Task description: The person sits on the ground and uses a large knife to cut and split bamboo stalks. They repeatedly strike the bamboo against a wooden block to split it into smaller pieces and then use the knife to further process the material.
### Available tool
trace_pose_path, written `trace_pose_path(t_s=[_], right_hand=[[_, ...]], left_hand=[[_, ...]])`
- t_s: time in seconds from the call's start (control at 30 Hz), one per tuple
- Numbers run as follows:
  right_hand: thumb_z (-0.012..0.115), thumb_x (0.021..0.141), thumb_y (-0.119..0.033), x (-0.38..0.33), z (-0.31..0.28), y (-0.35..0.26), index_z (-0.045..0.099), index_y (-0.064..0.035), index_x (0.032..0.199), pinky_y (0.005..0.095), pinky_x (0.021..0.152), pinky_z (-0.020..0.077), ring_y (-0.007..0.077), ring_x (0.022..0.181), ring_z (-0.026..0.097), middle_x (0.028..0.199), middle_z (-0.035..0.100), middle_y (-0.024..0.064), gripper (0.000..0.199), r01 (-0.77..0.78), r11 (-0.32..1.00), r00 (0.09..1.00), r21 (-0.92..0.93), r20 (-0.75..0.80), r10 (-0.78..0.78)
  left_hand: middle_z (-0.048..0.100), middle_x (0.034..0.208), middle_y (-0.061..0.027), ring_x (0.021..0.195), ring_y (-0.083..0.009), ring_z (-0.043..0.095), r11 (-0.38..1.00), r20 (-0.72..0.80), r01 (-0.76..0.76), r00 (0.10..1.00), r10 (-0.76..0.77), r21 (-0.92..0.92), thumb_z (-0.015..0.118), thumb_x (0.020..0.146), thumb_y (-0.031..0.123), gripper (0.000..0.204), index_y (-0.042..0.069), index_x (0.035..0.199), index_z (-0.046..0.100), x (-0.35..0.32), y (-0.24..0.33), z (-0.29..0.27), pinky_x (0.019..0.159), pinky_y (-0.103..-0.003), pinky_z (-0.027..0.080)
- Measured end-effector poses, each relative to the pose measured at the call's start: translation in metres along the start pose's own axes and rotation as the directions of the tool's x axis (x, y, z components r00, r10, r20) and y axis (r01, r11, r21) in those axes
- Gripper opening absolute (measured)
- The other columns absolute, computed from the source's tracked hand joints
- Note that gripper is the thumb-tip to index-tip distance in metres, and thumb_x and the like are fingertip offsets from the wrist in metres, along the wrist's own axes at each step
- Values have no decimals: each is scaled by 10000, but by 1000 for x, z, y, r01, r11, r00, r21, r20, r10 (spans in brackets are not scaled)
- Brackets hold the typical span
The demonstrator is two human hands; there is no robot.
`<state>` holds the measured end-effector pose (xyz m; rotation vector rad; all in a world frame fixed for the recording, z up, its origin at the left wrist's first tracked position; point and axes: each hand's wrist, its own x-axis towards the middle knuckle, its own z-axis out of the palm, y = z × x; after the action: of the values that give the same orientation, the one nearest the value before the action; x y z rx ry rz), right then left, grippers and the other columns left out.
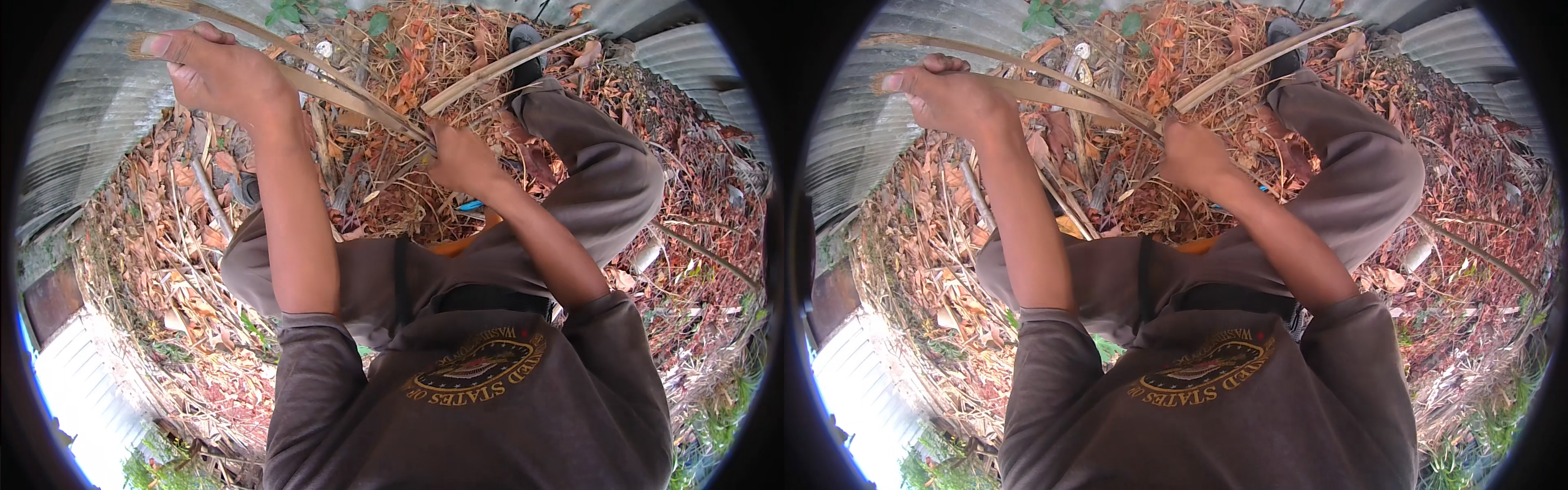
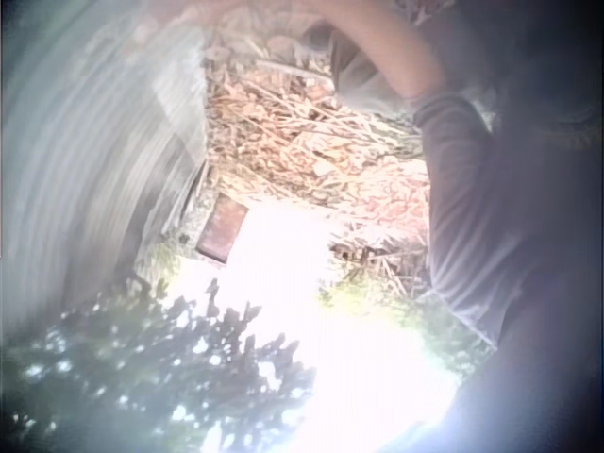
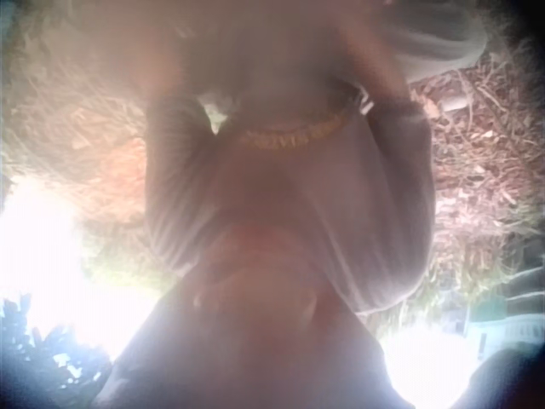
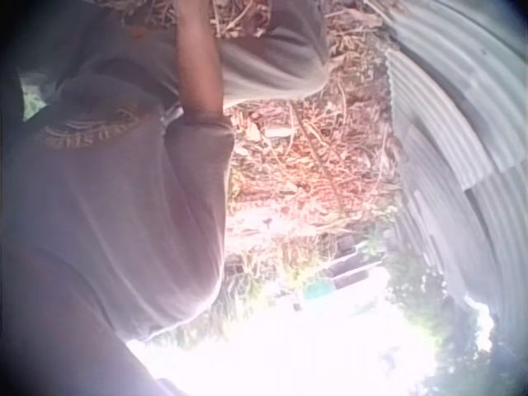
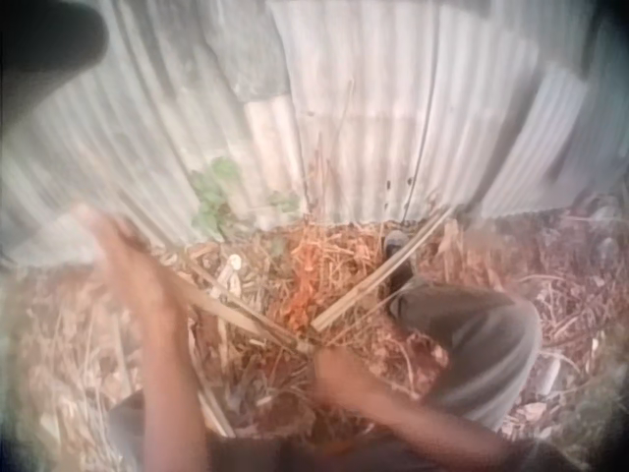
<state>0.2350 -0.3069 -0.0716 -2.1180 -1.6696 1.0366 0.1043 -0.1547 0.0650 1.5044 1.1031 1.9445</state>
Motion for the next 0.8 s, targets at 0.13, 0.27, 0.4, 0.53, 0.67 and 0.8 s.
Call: trace_pose_path(t_s=[0.13, 0.27, 0.4, 0.53, 0.67, 0.8], right_hand=[[626, 754, -95, 0, -17, -38, 560, 12, 1090, 456, 748, 513, 398, 805, 655, 790, 649, 230, 358, 166, 937, 984, 309, -114, -136], [634, 774, -109, 26, 124, 89, 587, -2, 1037, 459, 713, 515, 392, 788, 658, 773, 639, 245, 287, -207, 967, 978, 149, -11, 211], [624, 783, -113, 42, 121, 104, 610, 36, 949, 455, 697, 525, 387, 774, 662, 747, 643, 244, 224, -200, 975, 980, 97, -3, 201], [613, 757, -109, 42, 107, 107, 606, 94, 950, 456, 693, 535, 395, 761, 667, 763, 661, 256, 280, -497, 607, 834, 619, 533, 140], [573, 726, -95, 34, 64, 75, 595, 93, 887, 457, 700, 550, 400, 742, 680, 797, 661, 280, 248, -149, 987, 985, 53, 96, 144], [597, 723, -112, 16, 37, 42, 585, 89, 988, 446, 809, 541, 396, 861, 673, 886, 668, 273, 334, -138, 984, 989, -114, 43, 143]], left_hand=[[393, 665, -33, 635, -162, 399, 998, -21, -11, 1000, 12, 59, 253, 944, 685, 675, 67, 721, 411, 3, -10, 3, 650, -287, 374], [457, 794, -79, 756, -190, 461, 988, -31, 68, 997, -64, 136, 207, 951, 673, 701, 48, 749, 451, -2, -1, 10, 771, -329, 425], [515, 916, -131, 917, -219, 528, 982, 2, -111, 994, 113, 155, 178, 942, 677, 725, 33, 774, 467, 4, -15, 0, 903, -369, 469], [540, 931, -148, 933, -238, 568, 997, 5, -82, 997, 82, 13, 206, 932, 671, 714, 19, 781, 457, 9, -16, -1, 929, -410, 515], [527, 888, -129, 884, -231, 579, 995, 18, -71, 997, 73, -68, 253, 909, 687, 710, 16, 768, 438, 11, -20, 4, 908, -435, 546], [497, 847, -116, 856, -228, 567, 999, 5, -45, 999, 45, -19, 271, 893, 706, 718, 19, 750, 428, 11, -19, 2, 872, -432, 559]])
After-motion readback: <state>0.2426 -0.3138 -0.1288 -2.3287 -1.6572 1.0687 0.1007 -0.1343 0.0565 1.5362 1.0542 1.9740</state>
